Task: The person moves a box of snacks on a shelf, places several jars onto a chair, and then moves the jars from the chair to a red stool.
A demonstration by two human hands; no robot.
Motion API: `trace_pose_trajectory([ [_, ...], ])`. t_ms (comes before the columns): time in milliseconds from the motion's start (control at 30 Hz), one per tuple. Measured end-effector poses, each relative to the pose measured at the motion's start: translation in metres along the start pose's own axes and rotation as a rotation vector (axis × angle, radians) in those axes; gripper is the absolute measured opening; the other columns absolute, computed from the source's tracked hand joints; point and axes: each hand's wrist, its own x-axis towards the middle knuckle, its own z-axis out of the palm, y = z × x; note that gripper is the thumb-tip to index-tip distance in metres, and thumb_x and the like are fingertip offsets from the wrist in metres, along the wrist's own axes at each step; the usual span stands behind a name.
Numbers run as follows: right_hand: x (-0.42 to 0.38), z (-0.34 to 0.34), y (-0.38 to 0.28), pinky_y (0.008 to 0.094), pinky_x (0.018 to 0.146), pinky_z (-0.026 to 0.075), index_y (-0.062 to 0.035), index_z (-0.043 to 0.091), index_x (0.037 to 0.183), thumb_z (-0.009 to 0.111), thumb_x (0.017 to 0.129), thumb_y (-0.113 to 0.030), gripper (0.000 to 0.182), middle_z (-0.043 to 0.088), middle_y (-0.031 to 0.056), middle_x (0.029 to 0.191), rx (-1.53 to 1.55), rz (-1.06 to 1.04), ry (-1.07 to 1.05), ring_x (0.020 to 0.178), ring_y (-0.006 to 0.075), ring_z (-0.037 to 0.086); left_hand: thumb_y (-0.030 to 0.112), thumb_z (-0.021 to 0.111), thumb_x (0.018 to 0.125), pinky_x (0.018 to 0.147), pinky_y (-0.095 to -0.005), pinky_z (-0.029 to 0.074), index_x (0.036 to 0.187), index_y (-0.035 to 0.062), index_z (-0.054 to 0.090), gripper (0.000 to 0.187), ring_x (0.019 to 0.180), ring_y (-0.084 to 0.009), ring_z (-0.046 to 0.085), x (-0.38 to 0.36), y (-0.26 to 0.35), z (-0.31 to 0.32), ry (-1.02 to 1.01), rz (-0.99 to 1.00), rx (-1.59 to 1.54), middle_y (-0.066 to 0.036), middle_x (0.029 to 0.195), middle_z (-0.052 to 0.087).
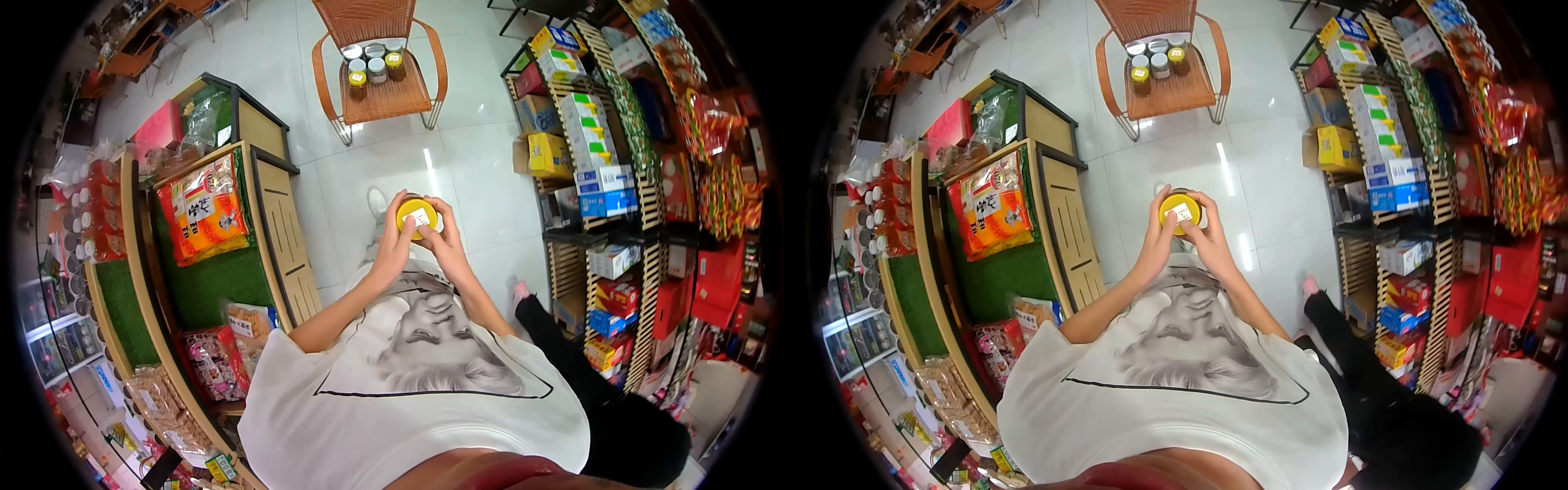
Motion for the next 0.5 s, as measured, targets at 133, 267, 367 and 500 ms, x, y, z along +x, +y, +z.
trace_pose_trajectory([
  [133, 0.092, 0.01, -0.001, 0.0368, 0.094, 0.056, -0.0051, 0.039, 0.136, 0.061, 0.095, -0.009, 0.047, 0.036, 0.0115, 0.14, -0.168, -0.034, -0.033, 0.127, 0.0248, 0.047, 0.032, 0.043, 0.104, 0.113, -0.038, 0.029, 0.144, -0.0035, 0.022, 0.057, 0.135, -0.0305, 0.037, 0.08, -0.026, -0.027, 0.11, -0.069, -0.09, -0.023, 0.145, 0.034],
  [267, 0.173, 0.015, -0.019, 0.0349, 0.093, 0.056, -0.0041, 0.042, 0.135, 0.062, 0.095, -0.01, 0.045, 0.038, 0.0113, 0.14, -0.23, 0.021, -0.072, 0.127, 0.0239, 0.047, 0.031, 0.045, 0.104, 0.112, -0.0373, 0.03, 0.138, -0.0056, 0.027, 0.054, 0.134, -0.0294, 0.039, 0.154, -0.034, -0.056, 0.119, -0.099, -0.152, -0.024, 0.142, 0.036],
  [367, 0.232, 0.013, -0.023, 0.0319, 0.09, 0.056, -0.0049, 0.043, 0.134, 0.062, 0.094, -0.007, 0.045, 0.041, 0.0102, 0.138, -0.274, 0.02, -0.099, 0.125, 0.0223, 0.048, 0.031, 0.046, 0.104, 0.109, -0.0358, 0.034, 0.135, -0.0044, 0.031, 0.05, 0.13, -0.0267, 0.043, 0.206, -0.043, -0.076, 0.092, -0.129, -0.229, -0.022, 0.137, 0.043],
  [500, 0.311, 0.007, -0.011, 0.0328, 0.092, 0.055, -0.0063, 0.045, 0.132, 0.063, 0.091, -0.002, 0.046, 0.045, 0.0092, 0.134, -0.412, -0.042, -0.137, 0.122, 0.0215, 0.05, 0.033, 0.047, 0.103, 0.106, -0.0345, 0.037, 0.134, -0.0015, 0.035, 0.048, 0.127, -0.0251, 0.046, 0.274, -0.069, -0.095, 0.115, -0.259, -0.327, -0.02, 0.132, 0.049],
])
